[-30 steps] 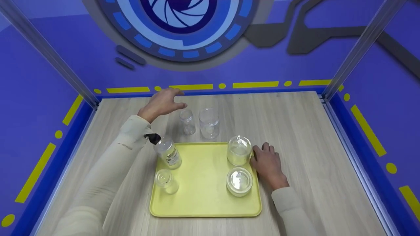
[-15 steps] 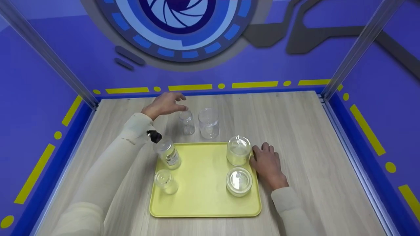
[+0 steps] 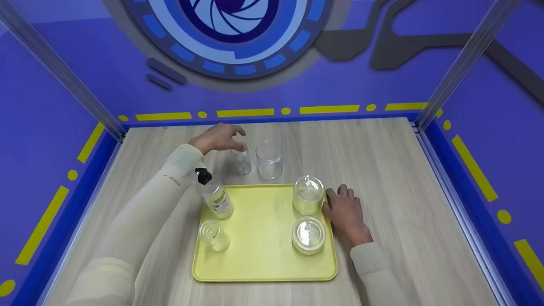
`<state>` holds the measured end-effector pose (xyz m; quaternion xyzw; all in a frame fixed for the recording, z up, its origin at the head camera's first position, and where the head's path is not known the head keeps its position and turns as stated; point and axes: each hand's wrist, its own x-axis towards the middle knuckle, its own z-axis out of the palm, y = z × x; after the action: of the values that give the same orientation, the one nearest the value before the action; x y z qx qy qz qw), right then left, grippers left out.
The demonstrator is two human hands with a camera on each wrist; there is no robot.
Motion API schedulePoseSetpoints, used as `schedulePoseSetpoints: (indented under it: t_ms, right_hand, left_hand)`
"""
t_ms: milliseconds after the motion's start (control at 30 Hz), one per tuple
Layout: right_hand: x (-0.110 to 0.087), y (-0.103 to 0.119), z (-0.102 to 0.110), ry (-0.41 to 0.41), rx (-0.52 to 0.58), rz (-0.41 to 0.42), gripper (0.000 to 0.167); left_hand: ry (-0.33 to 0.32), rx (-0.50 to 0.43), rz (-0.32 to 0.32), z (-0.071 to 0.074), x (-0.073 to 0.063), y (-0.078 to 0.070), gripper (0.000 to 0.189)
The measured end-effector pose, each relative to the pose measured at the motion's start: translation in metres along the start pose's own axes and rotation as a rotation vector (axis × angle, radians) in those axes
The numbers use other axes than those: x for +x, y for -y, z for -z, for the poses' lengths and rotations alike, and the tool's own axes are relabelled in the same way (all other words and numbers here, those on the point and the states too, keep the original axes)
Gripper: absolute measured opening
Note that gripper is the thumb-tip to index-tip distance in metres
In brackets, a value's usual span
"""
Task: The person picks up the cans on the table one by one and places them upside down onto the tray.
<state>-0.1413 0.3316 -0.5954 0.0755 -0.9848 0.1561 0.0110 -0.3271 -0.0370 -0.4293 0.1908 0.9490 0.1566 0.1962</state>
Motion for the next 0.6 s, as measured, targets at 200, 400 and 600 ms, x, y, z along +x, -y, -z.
schedulePoseSetpoints:
  t_ms: [200,400,600]
  right_hand:
    - [-0.0009,0.0004,0.0000,-0.033,-0.008,0.020,0.040]
    - [-0.0012,-0.0003,-0.0011,-0.039,-0.007,0.018,0.040]
    - [-0.0009,-0.0014,-0.0017,-0.050,0.000,0.017,0.039]
  left_hand:
    - [0.033,0.011,-0.030,-0.0023,0.0034,0.0008,0.058]
    - [0.075,-0.008,-0.030,-0.0046,0.0046,-0.0001,0.055]
    - [0.115,-0.011,-0.028,-0.0053,0.0035,-0.0021,0.050]
